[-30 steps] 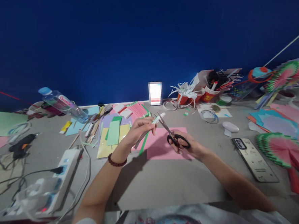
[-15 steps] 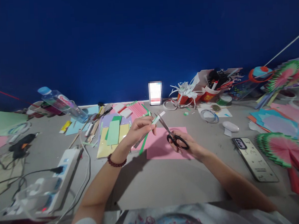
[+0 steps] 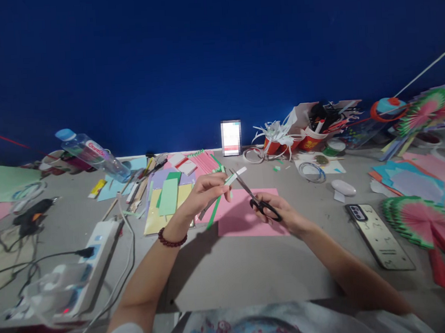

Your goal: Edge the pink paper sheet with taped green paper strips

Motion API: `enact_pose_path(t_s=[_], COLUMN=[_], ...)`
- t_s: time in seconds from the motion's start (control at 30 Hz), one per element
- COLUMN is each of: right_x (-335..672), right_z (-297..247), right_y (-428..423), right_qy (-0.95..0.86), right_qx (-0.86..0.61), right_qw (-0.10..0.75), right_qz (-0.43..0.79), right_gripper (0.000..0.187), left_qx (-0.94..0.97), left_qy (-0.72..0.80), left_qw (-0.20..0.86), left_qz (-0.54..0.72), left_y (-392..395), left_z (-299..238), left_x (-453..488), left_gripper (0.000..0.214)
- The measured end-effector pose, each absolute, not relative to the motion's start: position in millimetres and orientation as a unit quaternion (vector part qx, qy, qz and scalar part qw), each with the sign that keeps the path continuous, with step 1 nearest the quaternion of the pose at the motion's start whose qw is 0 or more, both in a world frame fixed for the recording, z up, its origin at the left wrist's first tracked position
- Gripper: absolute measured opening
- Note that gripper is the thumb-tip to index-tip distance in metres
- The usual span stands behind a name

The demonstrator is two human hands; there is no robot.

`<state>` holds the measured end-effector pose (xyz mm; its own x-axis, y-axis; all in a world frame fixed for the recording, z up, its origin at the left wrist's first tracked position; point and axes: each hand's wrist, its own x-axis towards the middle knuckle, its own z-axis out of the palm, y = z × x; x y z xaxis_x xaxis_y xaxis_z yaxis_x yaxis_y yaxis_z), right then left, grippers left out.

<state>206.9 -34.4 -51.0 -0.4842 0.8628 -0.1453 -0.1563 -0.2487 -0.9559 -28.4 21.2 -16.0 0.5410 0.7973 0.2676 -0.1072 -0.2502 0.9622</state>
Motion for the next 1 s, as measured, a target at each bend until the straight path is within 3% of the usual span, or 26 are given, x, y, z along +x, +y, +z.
enact_pose_path(t_s=[1.0], right_x=[205.1], right_z=[-51.8], right_y=[-32.3], right_qy=[-0.466], right_qx=[-0.358], right_qw=[0.374], right_qz=[0.717], right_gripper=[0.044], left_qx=[0.675], left_qy=[0.230], left_qw=[0.579], left_qz=[0.395], left_y=[19.8], left_z=[-9.0], left_x=[-30.7], left_gripper=[0.027])
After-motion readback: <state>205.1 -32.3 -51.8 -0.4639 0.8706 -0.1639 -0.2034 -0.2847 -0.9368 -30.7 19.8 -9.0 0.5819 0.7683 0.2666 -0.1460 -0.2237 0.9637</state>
